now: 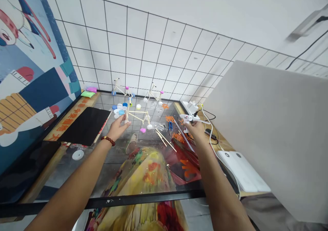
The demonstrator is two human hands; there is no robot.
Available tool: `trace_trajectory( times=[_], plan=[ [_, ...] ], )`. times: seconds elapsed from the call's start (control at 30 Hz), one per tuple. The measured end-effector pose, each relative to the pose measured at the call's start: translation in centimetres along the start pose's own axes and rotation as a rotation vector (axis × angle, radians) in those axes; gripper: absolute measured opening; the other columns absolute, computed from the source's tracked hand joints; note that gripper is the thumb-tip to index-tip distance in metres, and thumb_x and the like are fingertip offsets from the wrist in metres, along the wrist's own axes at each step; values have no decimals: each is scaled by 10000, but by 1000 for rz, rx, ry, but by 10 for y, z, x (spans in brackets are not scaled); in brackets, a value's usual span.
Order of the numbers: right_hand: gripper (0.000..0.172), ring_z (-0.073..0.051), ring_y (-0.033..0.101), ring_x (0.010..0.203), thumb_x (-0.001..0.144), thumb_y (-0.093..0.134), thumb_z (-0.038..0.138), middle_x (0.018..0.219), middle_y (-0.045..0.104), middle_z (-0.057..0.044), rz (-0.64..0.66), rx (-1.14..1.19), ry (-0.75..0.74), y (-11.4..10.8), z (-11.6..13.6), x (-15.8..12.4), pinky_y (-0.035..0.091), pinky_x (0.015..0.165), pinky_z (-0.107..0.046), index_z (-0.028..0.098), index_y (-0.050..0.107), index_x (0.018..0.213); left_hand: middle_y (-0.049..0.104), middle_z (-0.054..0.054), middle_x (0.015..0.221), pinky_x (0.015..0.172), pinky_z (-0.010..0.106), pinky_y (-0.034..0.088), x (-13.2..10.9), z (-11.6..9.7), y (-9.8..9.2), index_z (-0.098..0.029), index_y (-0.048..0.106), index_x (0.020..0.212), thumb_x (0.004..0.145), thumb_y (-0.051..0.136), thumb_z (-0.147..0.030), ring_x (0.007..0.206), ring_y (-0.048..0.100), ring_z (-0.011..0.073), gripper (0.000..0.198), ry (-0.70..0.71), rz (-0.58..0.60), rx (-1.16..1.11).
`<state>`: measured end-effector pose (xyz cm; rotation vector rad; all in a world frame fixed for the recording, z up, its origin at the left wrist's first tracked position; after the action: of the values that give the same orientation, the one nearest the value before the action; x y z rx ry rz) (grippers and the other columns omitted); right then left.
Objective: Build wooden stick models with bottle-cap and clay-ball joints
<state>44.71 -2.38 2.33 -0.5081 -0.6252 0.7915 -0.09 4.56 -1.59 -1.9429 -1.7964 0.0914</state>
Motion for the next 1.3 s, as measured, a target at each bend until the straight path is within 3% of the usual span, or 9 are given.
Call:
trace_trajectory(
  times=[0.17,0.27,0.37,0.5,0.6,0.67,0.83,1.0,1.3],
  plan=[
    [249,-237,600,592,618,699,407,539,617,-48,90,-71,120,21,-6,15,441,603,-341,165,669,670,627,112,1292,1020,430,440,-1,4,1,-219,569,1271,791,611,-527,1232,556,286,572,-20,2,-10],
    [242,-277,624,669,668,632,392,591,640,-94,44,-98,143,10,-2,17,446,642,-368,156,678,696,628,113,1288,1043,422,422,-1,5,1,-210,573,1269,792,611,-530,1224,563,276,575,3,-12,-18],
    [341,-291,637,782,757,523,432,747,688,-136,-10,-82,119,-8,11,16,453,689,-374,141,690,823,633,112,1276,1034,417,431,-2,5,1,-204,577,1263,787,615,-533,1217,567,274,580,9,-18,-24],
    [414,-239,634,811,824,467,498,887,704,-98,96,120,-57,-7,53,3,476,716,-343,164,661,974,631,105,1285,1032,426,432,-3,2,0,-216,572,1272,781,625,-517,1221,563,281,578,8,-14,-32],
    [377,-227,614,895,842,493,510,985,685,-97,222,246,-278,1,102,-18,477,804,-363,173,647,913,637,107,1275,1033,433,430,-3,-2,0,-211,581,1262,785,627,-491,1213,568,285,555,8,-10,-19],
    [348,-234,597,950,858,491,495,1016,673,-93,258,204,-408,6,131,-33,459,868,-384,181,639,876,641,106,1269,1030,429,432,-3,-3,0,-211,589,1252,784,632,-479,1208,570,286,541,9,-12,-9],
    [395,-272,604,950,887,458,473,1028,667,-118,270,26,-588,19,174,-54,468,849,-416,176,587,1113,645,100,1260,1007,427,445,-4,-3,0,-218,591,1254,791,626,-472,1188,579,289,530,4,-12,7],
    [421,-323,609,995,899,414,455,1100,643,-166,268,-143,-665,32,186,-56,475,855,-464,162,546,1171,643,102,1260,1004,427,446,-4,-6,0,-206,590,1251,797,621,-459,1196,572,293,521,21,-1,19],
    [443,-333,625,883,898,417,459,992,683,-170,210,-262,-683,40,190,-49,478,739,-425,140,527,1185,653,91,1240,998,420,455,-4,-5,0,-233,591,1247,799,627,-450,1182,583,282,499,42,-1,17]
  ],
)
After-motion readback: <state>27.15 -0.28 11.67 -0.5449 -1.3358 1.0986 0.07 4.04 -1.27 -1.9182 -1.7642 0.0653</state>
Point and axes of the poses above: each hand's wrist, its own x-axis towards the middle knuckle, its own y-axis out of the palm, z = x × y, the point moved 9 cm from there along x, towards the middle knuckle
